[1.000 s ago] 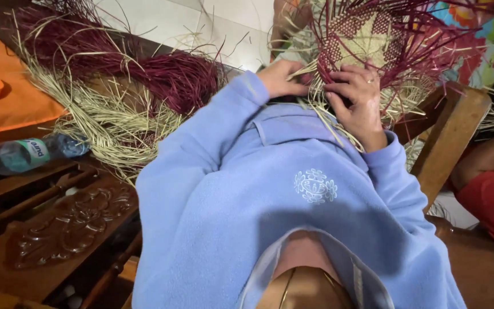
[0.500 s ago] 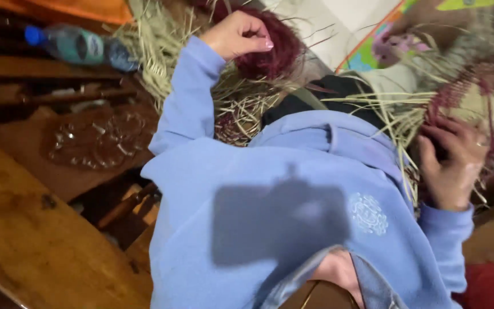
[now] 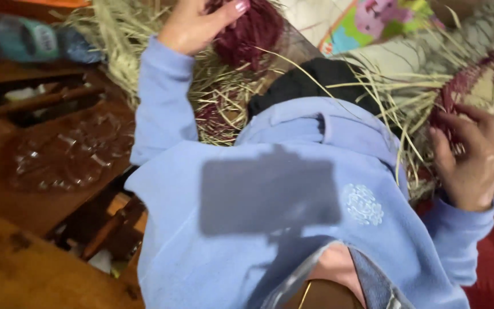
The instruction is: Weaving a circular pattern using dried grass or straw fibers to create a basket or mat.
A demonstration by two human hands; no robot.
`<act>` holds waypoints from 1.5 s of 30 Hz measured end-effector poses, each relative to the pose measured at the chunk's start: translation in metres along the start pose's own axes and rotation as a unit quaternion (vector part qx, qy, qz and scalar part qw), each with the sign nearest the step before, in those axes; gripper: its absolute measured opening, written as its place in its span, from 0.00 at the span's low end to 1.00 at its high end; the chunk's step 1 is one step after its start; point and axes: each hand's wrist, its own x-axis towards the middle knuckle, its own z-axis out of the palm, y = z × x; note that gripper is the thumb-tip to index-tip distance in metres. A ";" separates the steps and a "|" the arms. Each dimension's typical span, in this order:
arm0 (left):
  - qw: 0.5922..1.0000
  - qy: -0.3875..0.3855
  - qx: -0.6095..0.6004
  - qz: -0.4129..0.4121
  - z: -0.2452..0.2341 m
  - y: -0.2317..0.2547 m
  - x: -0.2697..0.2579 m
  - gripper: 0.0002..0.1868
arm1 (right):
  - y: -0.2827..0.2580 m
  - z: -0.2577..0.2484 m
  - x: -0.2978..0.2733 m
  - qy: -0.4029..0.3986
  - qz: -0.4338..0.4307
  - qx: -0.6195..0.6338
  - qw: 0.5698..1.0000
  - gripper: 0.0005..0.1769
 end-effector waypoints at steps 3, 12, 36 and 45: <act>0.998 -0.024 -0.041 0.039 0.015 0.030 0.005 0.12 | 0.001 -0.003 0.001 0.013 -0.010 0.014 1.000 0.13; 0.966 -0.178 0.063 0.175 0.120 0.071 0.020 0.09 | 0.003 -0.017 0.002 0.029 -0.008 0.040 0.999 0.09; 0.956 -0.286 -0.057 0.010 0.081 0.055 0.017 0.04 | 0.014 0.024 0.053 -0.161 0.016 0.294 0.942 0.03; 0.963 -0.261 -0.030 -0.058 0.033 0.046 0.010 0.03 | 0.013 0.031 0.045 -0.126 -0.025 0.259 0.957 0.02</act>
